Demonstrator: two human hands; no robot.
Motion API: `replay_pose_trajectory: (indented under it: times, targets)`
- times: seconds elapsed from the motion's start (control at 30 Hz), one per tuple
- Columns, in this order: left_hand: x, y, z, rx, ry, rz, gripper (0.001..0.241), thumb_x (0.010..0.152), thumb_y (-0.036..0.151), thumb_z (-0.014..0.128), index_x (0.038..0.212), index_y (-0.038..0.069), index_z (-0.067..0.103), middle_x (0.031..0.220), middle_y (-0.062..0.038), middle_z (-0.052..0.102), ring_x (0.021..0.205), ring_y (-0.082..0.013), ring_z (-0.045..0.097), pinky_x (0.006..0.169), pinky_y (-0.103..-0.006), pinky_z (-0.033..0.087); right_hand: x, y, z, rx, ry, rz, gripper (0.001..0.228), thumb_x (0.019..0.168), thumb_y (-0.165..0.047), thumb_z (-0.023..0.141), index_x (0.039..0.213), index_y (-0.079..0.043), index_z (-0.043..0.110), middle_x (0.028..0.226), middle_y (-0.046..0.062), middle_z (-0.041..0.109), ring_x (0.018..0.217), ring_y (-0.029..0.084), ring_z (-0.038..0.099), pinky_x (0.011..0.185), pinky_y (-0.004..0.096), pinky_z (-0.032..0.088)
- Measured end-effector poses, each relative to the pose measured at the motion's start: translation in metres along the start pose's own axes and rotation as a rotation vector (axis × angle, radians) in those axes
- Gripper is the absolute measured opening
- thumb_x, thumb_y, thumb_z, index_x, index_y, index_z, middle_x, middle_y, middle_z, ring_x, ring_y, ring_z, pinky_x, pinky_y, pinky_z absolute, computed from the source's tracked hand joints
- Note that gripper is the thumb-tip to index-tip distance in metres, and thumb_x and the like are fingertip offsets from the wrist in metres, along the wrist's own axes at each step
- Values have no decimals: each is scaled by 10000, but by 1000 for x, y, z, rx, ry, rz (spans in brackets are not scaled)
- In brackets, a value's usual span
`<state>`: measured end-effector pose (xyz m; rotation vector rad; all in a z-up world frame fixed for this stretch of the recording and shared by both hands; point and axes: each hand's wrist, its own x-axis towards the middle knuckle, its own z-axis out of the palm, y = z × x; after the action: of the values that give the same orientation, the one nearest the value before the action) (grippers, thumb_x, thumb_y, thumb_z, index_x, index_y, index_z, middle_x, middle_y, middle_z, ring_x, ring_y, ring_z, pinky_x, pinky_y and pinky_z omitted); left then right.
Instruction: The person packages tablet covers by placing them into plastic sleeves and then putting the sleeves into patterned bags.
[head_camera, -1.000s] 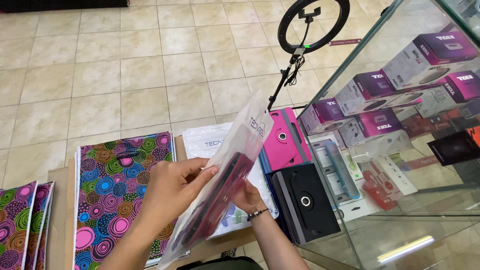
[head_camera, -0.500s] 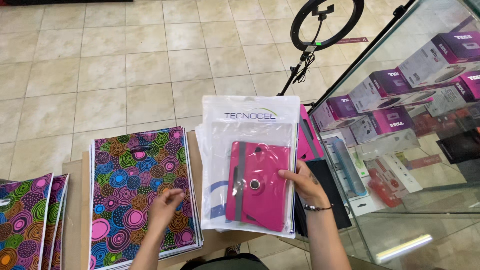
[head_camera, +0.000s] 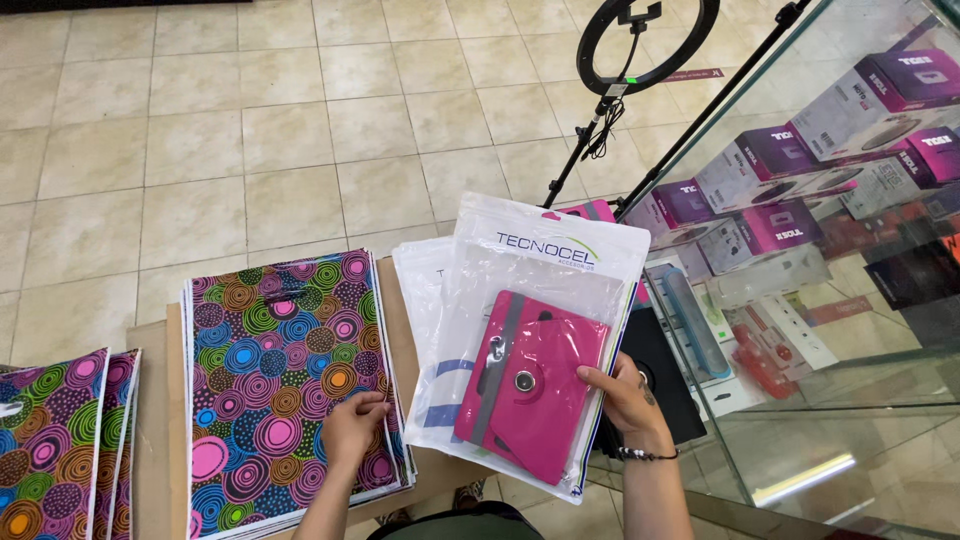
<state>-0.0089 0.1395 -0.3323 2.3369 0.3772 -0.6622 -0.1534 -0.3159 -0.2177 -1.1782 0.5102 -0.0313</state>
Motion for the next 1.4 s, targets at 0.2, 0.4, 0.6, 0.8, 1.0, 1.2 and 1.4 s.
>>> replay_pose_trajectory:
  times: [0.2, 0.4, 0.6, 0.8, 1.0, 1.2, 1.4]
  targets:
    - [-7, 7, -24, -69, -98, 0, 323, 1096, 381, 830, 1408, 387, 914, 1223, 90, 964, 827, -116, 825, 678, -320, 577, 10, 16, -6, 72, 44, -82, 434, 922, -71, 926, 1326, -2, 784, 1230, 194, 881, 1005, 313, 850, 888, 484, 724]
    - [17, -15, -7, -148, -29, 68, 373, 1292, 267, 415, 1283, 132, 763, 722, 50, 552, 541, -103, 456, 456, -255, 370, 12, 14, 6, 114, 132, -41, 529, 921, -97, 895, 1419, 6, 752, 1335, 252, 842, 1126, 406, 831, 978, 574, 718]
    - [3, 10, -35, 118, 15, 198, 598, 1083, 748, 653, 1156, 157, 710, 819, -93, 817, 708, -328, 791, 764, -506, 569, 17, 21, 5, 143, 191, -34, 567, 901, -100, 905, 1431, -15, 724, 1294, 231, 838, 1057, 368, 819, 926, 537, 711]
    - [-25, 32, -67, 358, -17, 602, 755, 1106, 92, 615, 1810, 335, 494, 976, -133, 827, 800, -356, 819, 736, -572, 681, 18, 18, 5, 149, 280, -57, 468, 929, -114, 911, 1361, -30, 753, 1200, 194, 841, 1017, 353, 827, 900, 521, 731]
    - [-28, -6, -103, 859, -28, 966, 1134, 909, -142, 689, 1859, 375, 351, 1062, -83, 763, 705, -289, 800, 569, -515, 777, 20, 12, 5, 228, 393, -167, 409, 951, -96, 906, 1330, -85, 752, 1181, 126, 851, 1023, 270, 826, 908, 412, 700]
    - [29, -119, -146, 1122, 48, 1186, 1121, 981, -154, 704, 1897, 264, 211, 1163, -44, 634, 950, -192, 687, 768, -350, 730, 14, 2, 16, 217, 421, -173, 481, 944, -136, 908, 1394, -89, 745, 1261, 127, 846, 1124, 295, 823, 961, 458, 709]
    - [51, -174, -188, 1321, -2, 1155, 929, 1055, -80, 555, 1858, 291, 270, 1230, -81, 558, 1014, -295, 653, 926, -497, 632, 23, 9, 27, 225, 401, -182, 484, 934, -102, 914, 1397, -108, 775, 1309, 118, 852, 1194, 293, 820, 992, 462, 701]
